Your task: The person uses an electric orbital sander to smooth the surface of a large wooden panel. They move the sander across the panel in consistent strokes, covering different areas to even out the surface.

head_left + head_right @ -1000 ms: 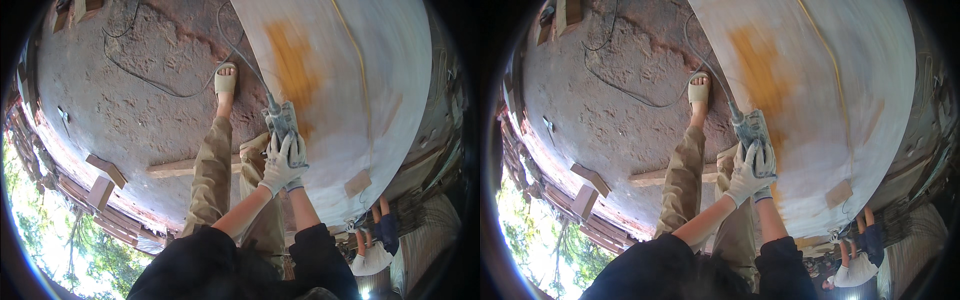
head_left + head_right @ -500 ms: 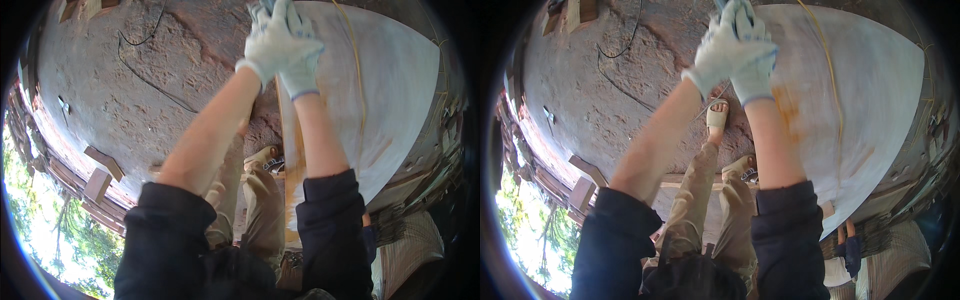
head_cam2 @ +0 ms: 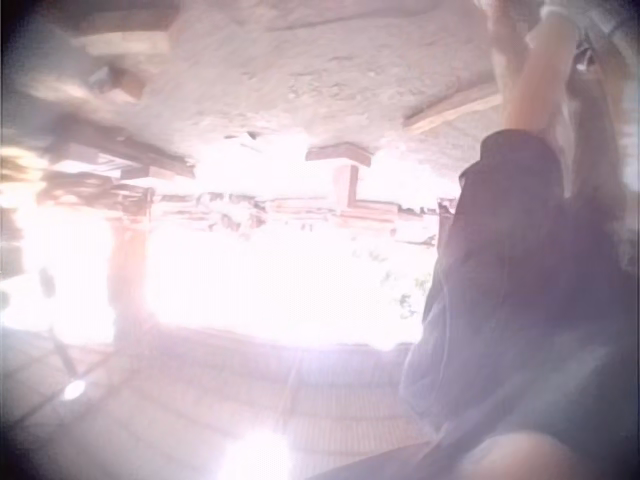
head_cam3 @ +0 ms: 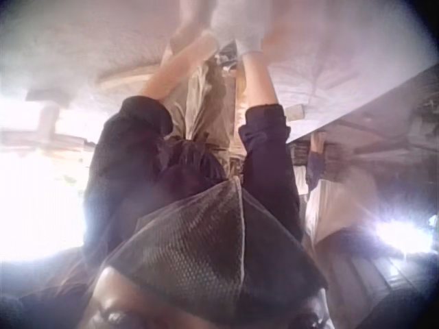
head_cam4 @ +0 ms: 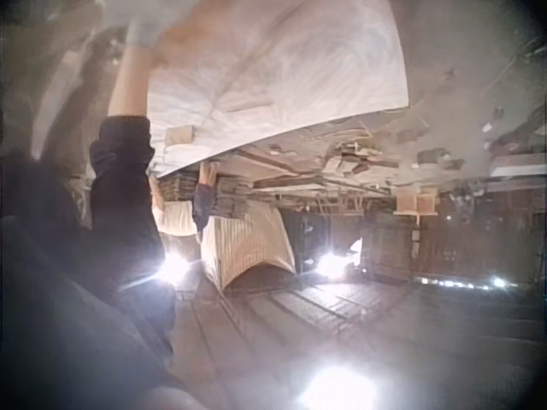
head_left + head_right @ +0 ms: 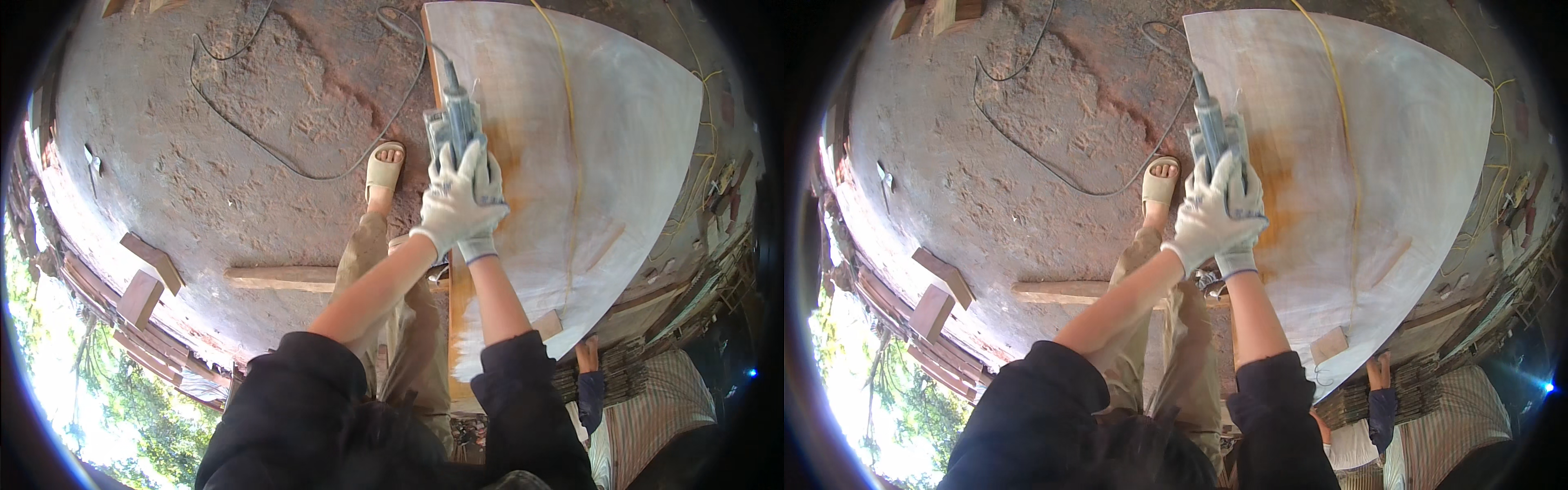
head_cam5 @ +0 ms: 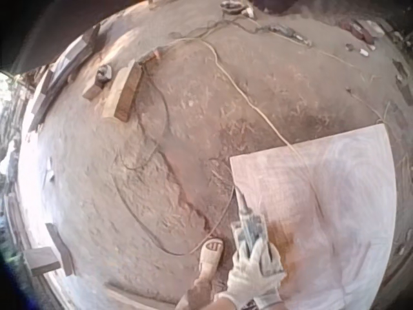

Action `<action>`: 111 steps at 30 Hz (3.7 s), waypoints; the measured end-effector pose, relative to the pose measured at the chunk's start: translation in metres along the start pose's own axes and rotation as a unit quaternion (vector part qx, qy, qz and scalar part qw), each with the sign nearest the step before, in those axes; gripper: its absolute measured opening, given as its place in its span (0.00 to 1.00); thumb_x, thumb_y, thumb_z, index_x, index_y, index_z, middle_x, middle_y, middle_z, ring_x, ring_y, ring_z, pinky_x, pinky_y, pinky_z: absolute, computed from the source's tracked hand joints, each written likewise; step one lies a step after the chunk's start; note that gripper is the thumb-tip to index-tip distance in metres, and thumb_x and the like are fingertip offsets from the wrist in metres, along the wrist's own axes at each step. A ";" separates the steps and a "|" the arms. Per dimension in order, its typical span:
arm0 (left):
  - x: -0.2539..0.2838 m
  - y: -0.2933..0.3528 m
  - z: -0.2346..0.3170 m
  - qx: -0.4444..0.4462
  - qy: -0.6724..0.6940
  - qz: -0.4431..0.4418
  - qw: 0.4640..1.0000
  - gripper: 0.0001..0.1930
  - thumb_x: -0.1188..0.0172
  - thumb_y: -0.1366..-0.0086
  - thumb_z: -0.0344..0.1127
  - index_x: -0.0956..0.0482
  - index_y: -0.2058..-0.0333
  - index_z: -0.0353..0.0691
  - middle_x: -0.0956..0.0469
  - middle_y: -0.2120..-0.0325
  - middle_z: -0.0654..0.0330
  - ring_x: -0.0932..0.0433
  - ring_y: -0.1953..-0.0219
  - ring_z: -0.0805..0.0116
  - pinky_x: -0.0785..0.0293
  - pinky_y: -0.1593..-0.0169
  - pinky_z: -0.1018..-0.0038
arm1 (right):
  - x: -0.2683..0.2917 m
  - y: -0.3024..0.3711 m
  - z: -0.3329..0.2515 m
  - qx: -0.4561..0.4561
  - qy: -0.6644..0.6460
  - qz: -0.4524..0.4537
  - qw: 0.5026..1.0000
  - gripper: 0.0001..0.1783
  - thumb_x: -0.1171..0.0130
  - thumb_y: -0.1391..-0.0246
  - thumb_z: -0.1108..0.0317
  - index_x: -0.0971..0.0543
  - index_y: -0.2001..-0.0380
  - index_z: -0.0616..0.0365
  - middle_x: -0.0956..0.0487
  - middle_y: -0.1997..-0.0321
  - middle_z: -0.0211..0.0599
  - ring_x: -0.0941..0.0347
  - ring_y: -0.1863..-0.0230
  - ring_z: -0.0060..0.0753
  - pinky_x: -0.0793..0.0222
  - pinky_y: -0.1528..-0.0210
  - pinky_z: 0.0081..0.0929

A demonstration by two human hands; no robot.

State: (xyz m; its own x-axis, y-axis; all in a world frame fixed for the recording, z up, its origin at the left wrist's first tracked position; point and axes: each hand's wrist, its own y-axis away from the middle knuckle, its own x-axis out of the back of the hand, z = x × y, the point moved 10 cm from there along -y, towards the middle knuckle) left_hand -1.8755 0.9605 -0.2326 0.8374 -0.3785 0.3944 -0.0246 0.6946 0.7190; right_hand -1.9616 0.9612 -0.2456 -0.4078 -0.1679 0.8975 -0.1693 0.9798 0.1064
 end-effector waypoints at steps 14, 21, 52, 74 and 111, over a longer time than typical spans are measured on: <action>0.122 -0.176 0.128 -0.139 -0.134 0.059 0.979 0.57 0.32 0.51 0.63 0.51 0.28 0.50 0.44 0.35 0.32 0.40 0.34 0.32 0.36 0.34 0.51 | 0.009 -0.208 -0.030 0.115 0.003 0.051 0.992 0.33 0.37 0.50 0.55 0.28 0.41 0.48 0.26 0.43 0.41 0.30 0.44 0.49 0.30 0.46 0.45; 0.016 -0.098 0.097 -0.310 -0.195 0.227 0.902 0.37 0.42 0.36 0.54 0.39 0.32 0.45 0.37 0.34 0.48 0.42 0.34 0.31 0.52 0.29 0.45 | 0.014 -0.091 0.017 0.058 -0.019 0.056 0.997 0.33 0.37 0.50 0.55 0.28 0.41 0.49 0.26 0.43 0.41 0.30 0.44 0.48 0.30 0.46 0.44; -0.004 -0.115 0.084 -0.462 -0.382 -0.024 0.800 0.25 0.48 0.32 0.47 0.29 0.40 0.43 0.30 0.39 0.47 0.41 0.32 0.42 0.57 0.27 0.47 | 0.046 -0.082 -0.003 -0.037 -0.065 0.115 0.991 0.33 0.36 0.51 0.57 0.28 0.40 0.50 0.25 0.45 0.38 0.30 0.43 0.43 0.29 0.47 0.42; -0.318 0.230 -0.105 -0.001 -0.087 -0.207 0.975 0.61 0.20 0.62 0.50 0.48 0.32 0.42 0.45 0.40 0.39 0.43 0.35 0.41 0.40 0.33 0.50 | 0.037 0.374 0.144 -0.211 -0.027 -0.011 0.977 0.26 0.38 0.51 0.56 0.23 0.46 0.42 0.26 0.44 0.34 0.31 0.43 0.45 0.31 0.43 0.42; -0.341 0.144 -0.021 -0.098 0.113 -0.147 0.978 0.60 0.19 0.65 0.42 0.45 0.33 0.43 0.49 0.38 0.44 0.43 0.35 0.47 0.36 0.34 0.57 | 0.114 0.284 0.200 -0.162 -0.104 0.059 0.980 0.24 0.39 0.48 0.55 0.22 0.51 0.56 0.22 0.53 0.49 0.25 0.50 0.54 0.28 0.48 0.44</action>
State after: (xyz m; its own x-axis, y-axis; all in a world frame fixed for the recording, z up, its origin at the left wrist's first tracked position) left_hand -2.1530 1.2022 -0.2755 0.8925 -0.4498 0.0342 0.3221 0.6887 0.6496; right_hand -2.2358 1.1982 -0.1987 -0.5872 -0.0366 0.8086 0.1693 0.9713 0.1670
